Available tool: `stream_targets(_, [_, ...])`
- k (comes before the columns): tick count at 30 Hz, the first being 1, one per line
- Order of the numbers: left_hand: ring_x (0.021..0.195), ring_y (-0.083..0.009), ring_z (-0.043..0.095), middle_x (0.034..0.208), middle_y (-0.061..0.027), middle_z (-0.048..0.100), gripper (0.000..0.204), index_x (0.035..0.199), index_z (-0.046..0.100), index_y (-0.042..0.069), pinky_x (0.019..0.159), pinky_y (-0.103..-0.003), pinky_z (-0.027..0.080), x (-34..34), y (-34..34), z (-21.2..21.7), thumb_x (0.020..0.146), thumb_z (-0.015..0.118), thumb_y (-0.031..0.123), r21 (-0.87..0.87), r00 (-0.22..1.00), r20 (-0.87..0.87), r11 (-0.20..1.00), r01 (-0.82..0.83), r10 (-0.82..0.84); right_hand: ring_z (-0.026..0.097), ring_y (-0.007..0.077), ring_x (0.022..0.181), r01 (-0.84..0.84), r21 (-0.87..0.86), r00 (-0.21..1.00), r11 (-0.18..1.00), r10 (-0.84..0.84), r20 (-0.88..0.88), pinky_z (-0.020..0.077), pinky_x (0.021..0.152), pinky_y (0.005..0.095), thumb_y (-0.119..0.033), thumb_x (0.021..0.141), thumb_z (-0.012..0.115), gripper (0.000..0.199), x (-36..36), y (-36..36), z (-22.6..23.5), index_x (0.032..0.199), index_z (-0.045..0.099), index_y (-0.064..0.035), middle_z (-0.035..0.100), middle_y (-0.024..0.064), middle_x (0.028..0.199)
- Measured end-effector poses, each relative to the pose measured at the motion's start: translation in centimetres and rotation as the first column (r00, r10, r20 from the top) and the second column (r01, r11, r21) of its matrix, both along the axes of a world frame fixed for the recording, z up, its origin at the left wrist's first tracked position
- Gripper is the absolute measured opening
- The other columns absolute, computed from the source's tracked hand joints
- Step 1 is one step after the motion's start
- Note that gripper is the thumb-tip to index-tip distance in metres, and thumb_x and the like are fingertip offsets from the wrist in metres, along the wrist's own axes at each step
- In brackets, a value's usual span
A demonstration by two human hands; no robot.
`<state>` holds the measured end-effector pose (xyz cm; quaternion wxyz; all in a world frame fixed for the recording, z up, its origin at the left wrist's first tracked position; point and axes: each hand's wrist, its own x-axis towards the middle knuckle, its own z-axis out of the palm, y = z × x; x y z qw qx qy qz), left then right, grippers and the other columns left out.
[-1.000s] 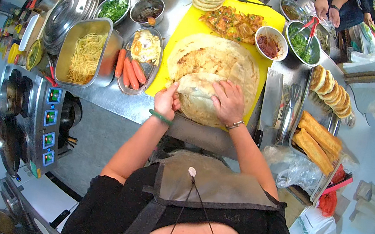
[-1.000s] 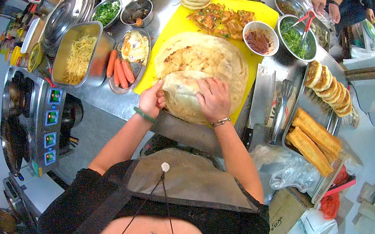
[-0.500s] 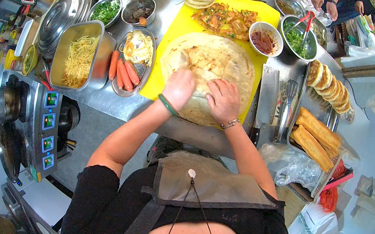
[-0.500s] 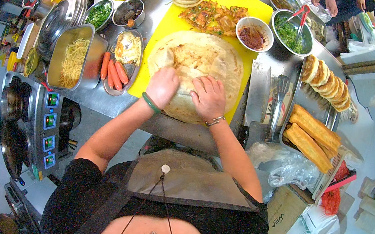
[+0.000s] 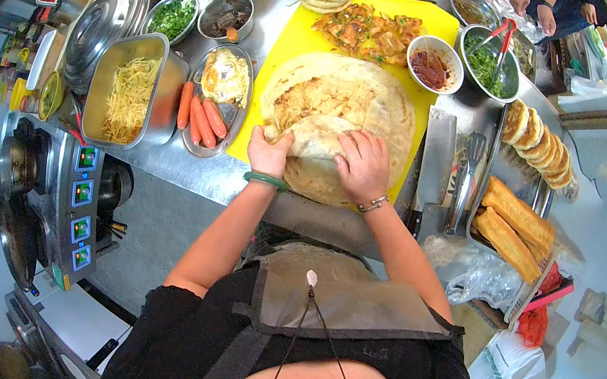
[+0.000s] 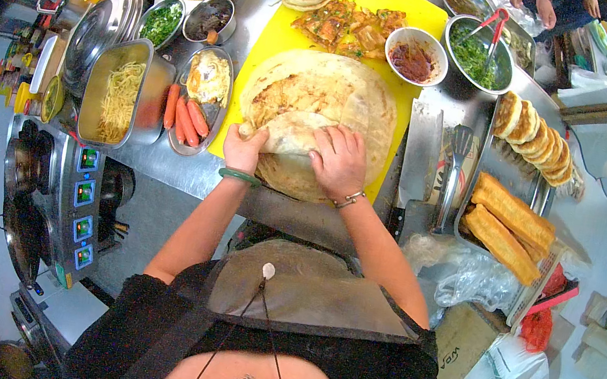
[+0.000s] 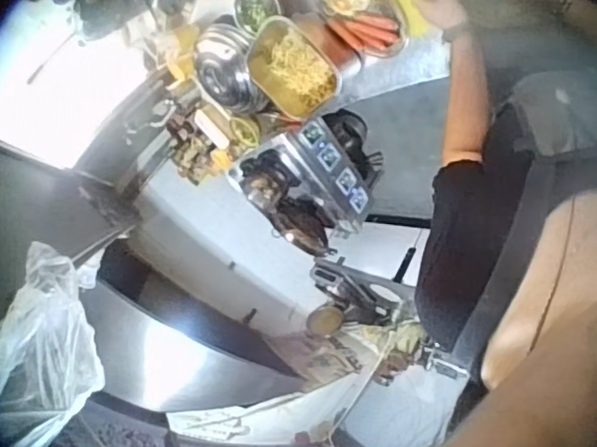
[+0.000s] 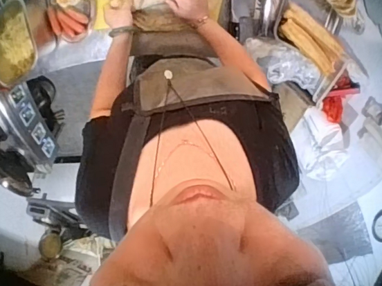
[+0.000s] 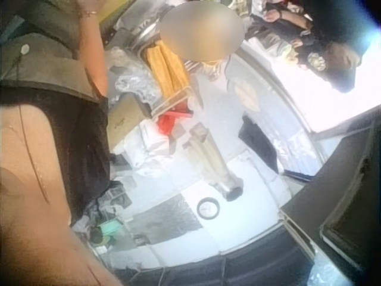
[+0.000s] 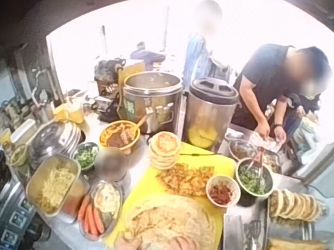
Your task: The person assembles a wrap by spreading sauce on a flatbread, adding shredded vegetables, a fried egg, and a sausage, then folding and rolling it into a cylindrical shape. The finished wrap is placed into a plastic bag for takeaway.
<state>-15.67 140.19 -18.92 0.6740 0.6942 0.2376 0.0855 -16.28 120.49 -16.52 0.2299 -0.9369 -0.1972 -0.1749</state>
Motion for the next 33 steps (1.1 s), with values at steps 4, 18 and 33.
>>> stream_targets(4, [0.071,-0.0298,0.06,0.079,-0.0164,0.062,0.019,0.09,0.055,0.0,0.066,-0.04,0.049,0.6,0.8,2.0,0.077,0.067,0.005,0.594,0.97,-0.033,0.776,0.212,-0.24,0.055,0.0283,0.11,-0.033,0.024,0.999,0.999,0.033,-0.003,0.0388,0.098,0.0442,-0.023,0.074,0.068,0.034,0.1,-0.7,-0.1,0.106,0.064,-0.0106,0.062,0.0092,0.109])
stream_targets(18, [0.082,-0.0368,0.053,0.087,-0.0171,0.052,0.013,0.083,0.052,0.002,0.073,-0.046,0.045,1.5,-0.1,4.2,0.073,0.059,0.004,0.947,0.676,-0.075,0.16,0.279,-0.733,0.053,0.0294,0.111,-0.051,0.007,0.999,0.999,0.052,-0.012,0.0388,0.099,0.0448,-0.024,0.072,0.072,0.039,0.2,-0.6,-0.1,0.107,0.063,-0.0099,0.06,0.0104,0.109])
stream_targets(33, [0.092,-0.0336,0.058,0.099,-0.0138,0.059,0.051,0.106,0.059,0.003,0.08,-0.044,0.047,2.9,-0.1,2.9,0.066,0.078,0.029,0.942,0.472,-0.11,0.059,0.33,-0.875,0.055,0.0283,0.101,-0.303,-0.146,0.952,0.942,0.293,-0.088,0.043,0.09,0.0418,-0.032,0.068,0.076,0.051,2.0,-2.6,-0.4,0.11,0.06,-0.0074,0.059,0.0101,0.106])
